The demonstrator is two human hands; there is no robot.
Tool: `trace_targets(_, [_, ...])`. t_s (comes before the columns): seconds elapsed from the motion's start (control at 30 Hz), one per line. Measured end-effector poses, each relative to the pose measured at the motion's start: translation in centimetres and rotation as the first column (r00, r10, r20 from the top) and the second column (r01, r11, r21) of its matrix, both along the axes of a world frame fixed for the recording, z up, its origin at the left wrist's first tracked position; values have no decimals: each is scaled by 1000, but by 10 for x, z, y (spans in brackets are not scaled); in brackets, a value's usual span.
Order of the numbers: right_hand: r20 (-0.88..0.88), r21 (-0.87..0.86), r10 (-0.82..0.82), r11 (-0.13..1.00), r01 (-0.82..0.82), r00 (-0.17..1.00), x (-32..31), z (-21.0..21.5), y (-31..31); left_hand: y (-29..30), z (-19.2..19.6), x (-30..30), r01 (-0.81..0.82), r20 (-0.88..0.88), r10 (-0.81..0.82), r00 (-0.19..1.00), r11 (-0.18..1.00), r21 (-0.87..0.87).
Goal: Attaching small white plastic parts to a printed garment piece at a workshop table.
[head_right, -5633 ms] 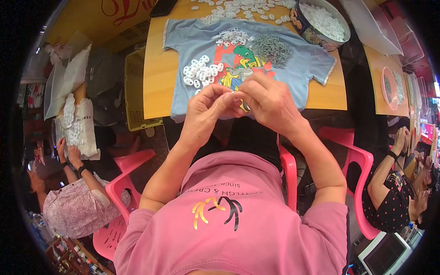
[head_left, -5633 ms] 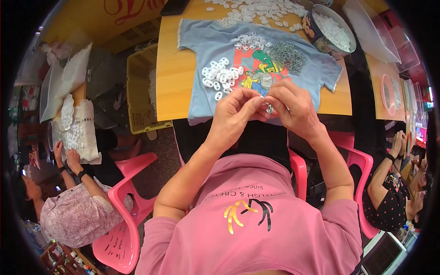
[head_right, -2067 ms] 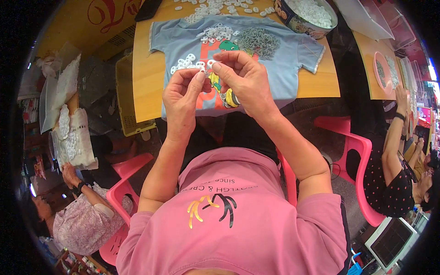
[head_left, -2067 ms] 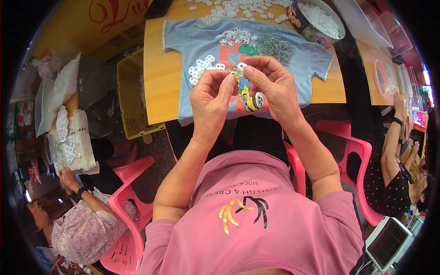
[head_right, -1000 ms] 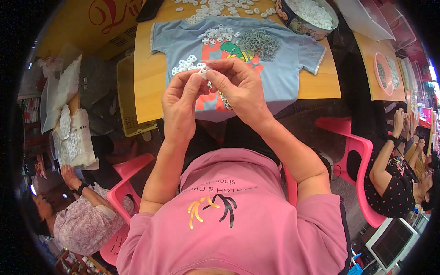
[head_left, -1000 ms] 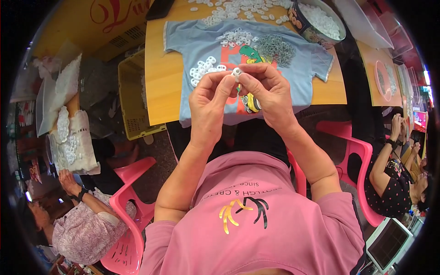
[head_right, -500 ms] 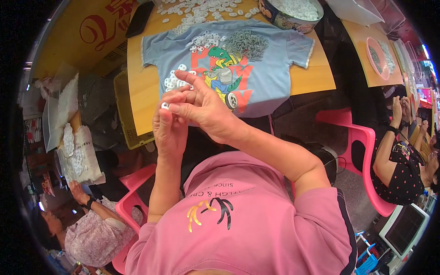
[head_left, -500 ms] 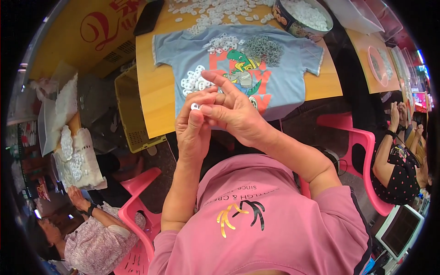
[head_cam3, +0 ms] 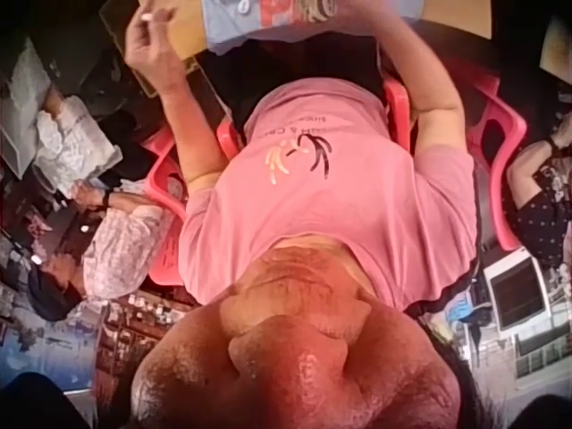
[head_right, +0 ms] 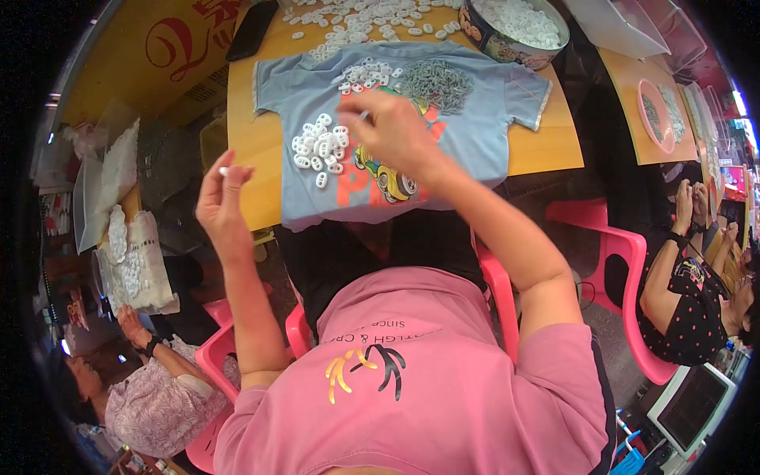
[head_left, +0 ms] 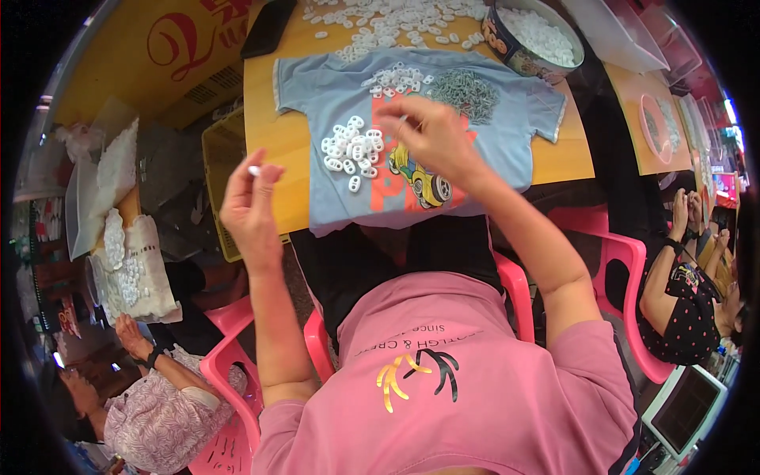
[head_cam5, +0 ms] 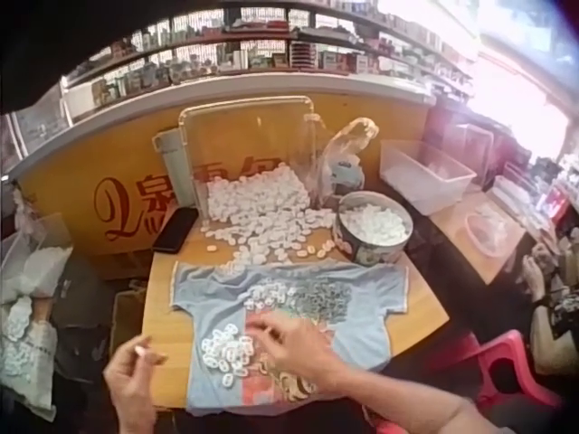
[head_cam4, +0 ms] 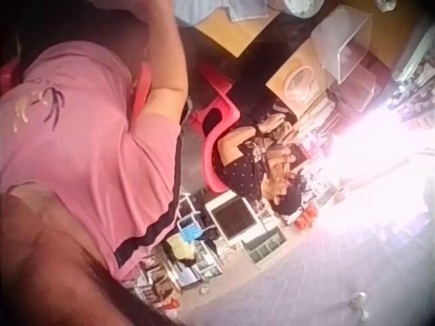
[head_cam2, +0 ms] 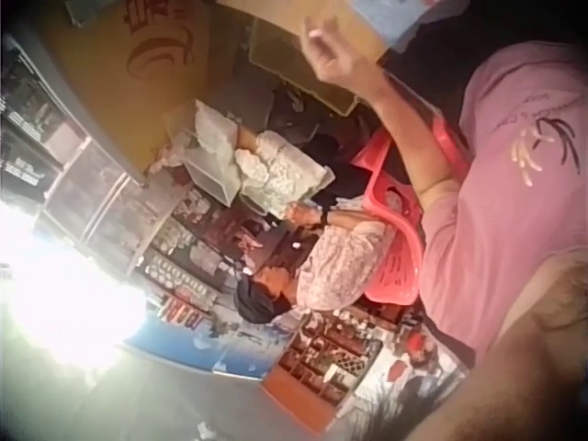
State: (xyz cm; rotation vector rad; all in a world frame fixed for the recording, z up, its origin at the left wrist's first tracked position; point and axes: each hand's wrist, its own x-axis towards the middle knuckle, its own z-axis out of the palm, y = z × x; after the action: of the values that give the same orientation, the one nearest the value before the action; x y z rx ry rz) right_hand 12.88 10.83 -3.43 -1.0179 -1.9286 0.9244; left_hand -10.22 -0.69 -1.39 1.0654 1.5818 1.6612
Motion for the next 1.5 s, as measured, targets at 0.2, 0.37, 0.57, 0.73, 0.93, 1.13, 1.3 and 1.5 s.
trace_targets(0.2, [395, 316, -188, 947, 59, 899, 0, -5, 47, 7, -45, -97, -341, -571, 259, 779, 939, -40])
trace_targets(0.37, [592, 339, -208, 941, -6, 778, -9, -6, 56, 1, -40, -82, -280, -489, 230, 841, 959, -30])
trace_targets(0.57, [564, 348, -183, 937, -31, 806, 1, -9, 63, 8, -17, -4, -17, -312, 30, 950, 999, 46])
trace_targets(0.73, [279, -114, -18, 992, 52, 960, 15, 7, 49, 17, -4, 54, 194, 1, -194, 981, 981, -2])
trace_targets(0.93, [-296, -546, 42, 812, -205, 954, 33, 15, -3, 30, -9, 95, 327, 34, -328, 944, 945, 29])
trace_targets(1.13, [-94, 205, 63, 978, -43, 994, 43, 10, -39, 28, -15, 108, 500, 531, -369, 762, 858, -120])
trace_targets(1.3, [-97, 345, 46, 939, -10, 994, 46, 2, -52, 24, -18, 111, 514, 578, -378, 723, 854, -85])
trace_targets(1.5, [-292, -167, -95, 985, 47, 952, 43, 7, -70, 17, -11, 113, 545, 479, -455, 751, 836, -61])
